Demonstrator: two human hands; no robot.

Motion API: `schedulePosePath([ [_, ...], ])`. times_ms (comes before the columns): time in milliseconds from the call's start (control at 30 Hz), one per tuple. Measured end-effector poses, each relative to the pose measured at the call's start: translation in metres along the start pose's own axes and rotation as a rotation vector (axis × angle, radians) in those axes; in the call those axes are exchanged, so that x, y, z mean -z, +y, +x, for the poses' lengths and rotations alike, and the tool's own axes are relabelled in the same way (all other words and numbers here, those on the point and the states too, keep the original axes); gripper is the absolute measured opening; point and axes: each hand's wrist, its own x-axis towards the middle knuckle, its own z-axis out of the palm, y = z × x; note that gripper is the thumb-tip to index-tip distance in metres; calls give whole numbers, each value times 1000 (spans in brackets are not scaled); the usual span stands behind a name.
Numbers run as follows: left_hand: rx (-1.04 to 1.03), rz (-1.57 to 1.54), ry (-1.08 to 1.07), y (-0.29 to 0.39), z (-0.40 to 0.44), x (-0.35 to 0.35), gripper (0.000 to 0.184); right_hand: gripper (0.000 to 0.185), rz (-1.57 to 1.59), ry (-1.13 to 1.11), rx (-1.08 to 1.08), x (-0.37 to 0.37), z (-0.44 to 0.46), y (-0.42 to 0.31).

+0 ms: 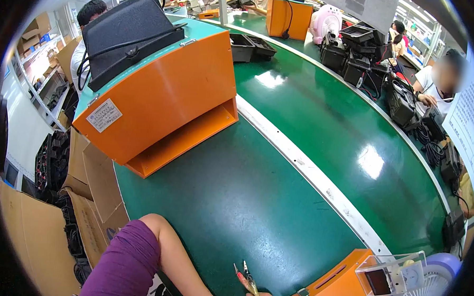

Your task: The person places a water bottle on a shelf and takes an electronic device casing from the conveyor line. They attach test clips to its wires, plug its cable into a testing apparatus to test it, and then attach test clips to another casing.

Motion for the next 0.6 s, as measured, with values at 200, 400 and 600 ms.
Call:
schedulePosePath([
  [200, 69, -59, 1, 5, -4, 1, 15, 41, -56, 15, 50, 2, 5, -2],
  [400, 93, 18, 65, 6, 0, 2, 13, 42, -44, -6, 29, 8, 9, -9],
  [600, 23, 124, -131, 4, -1, 11, 13, 40, -33, 7, 2, 7, 8, -12],
])
